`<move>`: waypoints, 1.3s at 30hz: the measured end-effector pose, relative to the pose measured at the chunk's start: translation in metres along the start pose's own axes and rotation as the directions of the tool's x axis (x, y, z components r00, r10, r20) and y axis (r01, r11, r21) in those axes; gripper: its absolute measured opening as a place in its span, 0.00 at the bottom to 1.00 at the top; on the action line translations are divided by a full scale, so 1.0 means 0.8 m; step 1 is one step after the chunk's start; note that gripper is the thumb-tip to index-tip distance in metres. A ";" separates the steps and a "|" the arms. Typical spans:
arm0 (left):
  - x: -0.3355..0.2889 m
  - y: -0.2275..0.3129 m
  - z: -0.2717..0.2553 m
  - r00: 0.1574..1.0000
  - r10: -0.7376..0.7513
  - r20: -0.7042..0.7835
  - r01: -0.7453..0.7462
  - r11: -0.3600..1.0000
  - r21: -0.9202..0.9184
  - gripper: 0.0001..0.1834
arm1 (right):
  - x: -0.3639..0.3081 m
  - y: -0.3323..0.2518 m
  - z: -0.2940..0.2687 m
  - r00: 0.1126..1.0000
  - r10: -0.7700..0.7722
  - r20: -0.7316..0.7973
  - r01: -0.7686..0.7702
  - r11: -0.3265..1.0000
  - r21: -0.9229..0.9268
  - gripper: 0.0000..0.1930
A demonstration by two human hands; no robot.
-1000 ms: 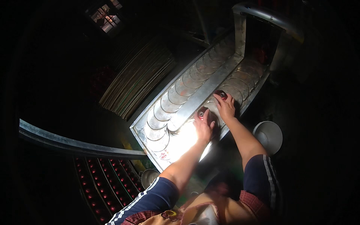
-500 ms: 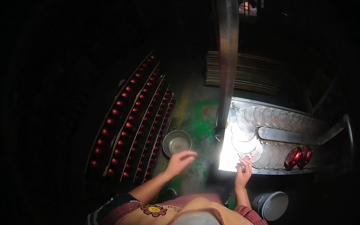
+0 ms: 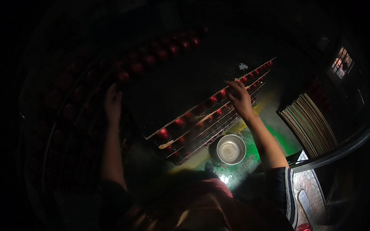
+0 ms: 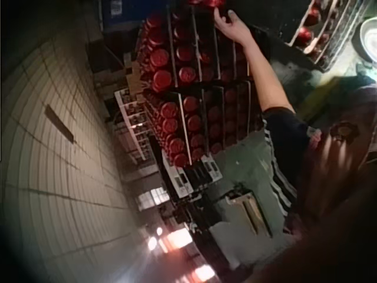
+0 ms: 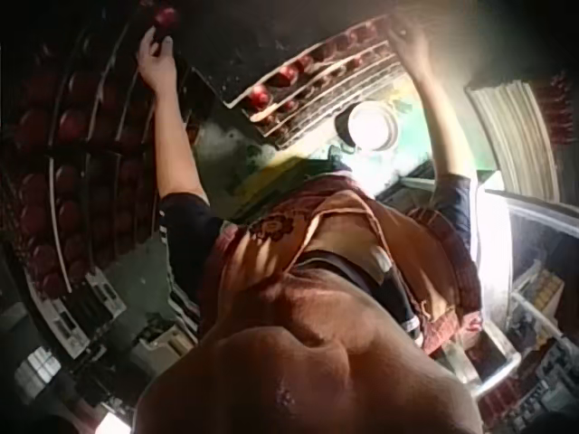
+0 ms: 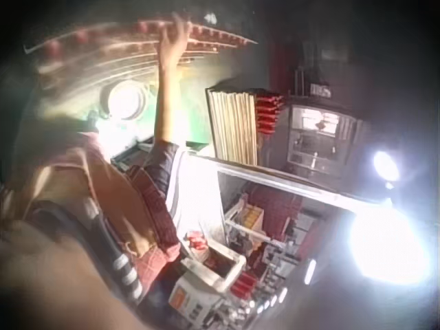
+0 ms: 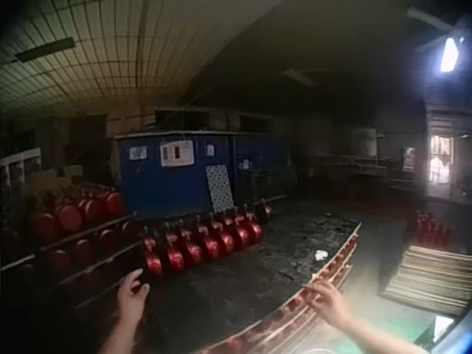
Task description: The person repeatedly picks up red cylindrical containers from a rack and places them into a metal tray with circular indentations. The person handles the containers one at a time, moving between the rack and the tray.
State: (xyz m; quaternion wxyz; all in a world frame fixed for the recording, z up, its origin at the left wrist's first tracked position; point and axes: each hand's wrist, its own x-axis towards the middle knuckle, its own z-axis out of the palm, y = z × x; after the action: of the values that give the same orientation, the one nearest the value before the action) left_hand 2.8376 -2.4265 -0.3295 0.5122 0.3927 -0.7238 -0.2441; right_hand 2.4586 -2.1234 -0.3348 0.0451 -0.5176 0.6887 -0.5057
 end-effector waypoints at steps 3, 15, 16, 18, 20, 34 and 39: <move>0.084 -0.062 0.029 0.975 0.222 0.012 -0.218 0.947 0.235 0.24 | 0.141 0.025 0.051 0.991 -0.112 0.077 0.124 0.974 -0.187 0.29; 0.195 -0.131 0.126 0.971 -0.237 -0.032 0.181 0.646 0.742 0.40 | 0.467 0.095 0.308 0.933 -0.087 0.349 0.208 0.922 -0.327 0.33; 0.190 -0.127 0.131 0.963 -0.247 -0.105 0.241 0.624 0.743 0.40 | 0.467 0.100 0.320 0.930 -0.117 0.347 0.236 0.916 -0.323 0.35; 0.178 -0.121 0.133 0.966 -0.228 -0.124 0.248 0.670 0.700 0.39 | 0.462 0.107 0.337 0.947 -0.108 0.303 0.195 0.942 -0.274 0.33; 0.168 -0.121 0.128 0.987 -0.094 -0.129 0.156 0.747 0.646 0.37 | 0.454 0.112 0.341 0.970 -0.136 0.204 0.179 0.960 -0.213 0.30; -0.100 0.040 0.034 0.970 -0.206 0.129 0.224 0.549 -0.805 0.42 | 0.062 0.073 0.028 0.903 0.261 -0.342 0.089 0.665 0.742 0.33; -0.216 0.112 0.159 0.760 -0.065 0.647 0.632 -0.160 -0.758 0.38 | -0.116 0.117 -0.033 0.682 0.665 -0.305 0.108 0.321 0.941 0.26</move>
State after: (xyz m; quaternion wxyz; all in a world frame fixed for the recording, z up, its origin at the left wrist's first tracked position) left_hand 2.7195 -2.2397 -0.4021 0.3792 0.0356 -0.2652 -0.8858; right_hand 2.4235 -2.0407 -0.4343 0.1730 -0.0467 0.3404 -0.9230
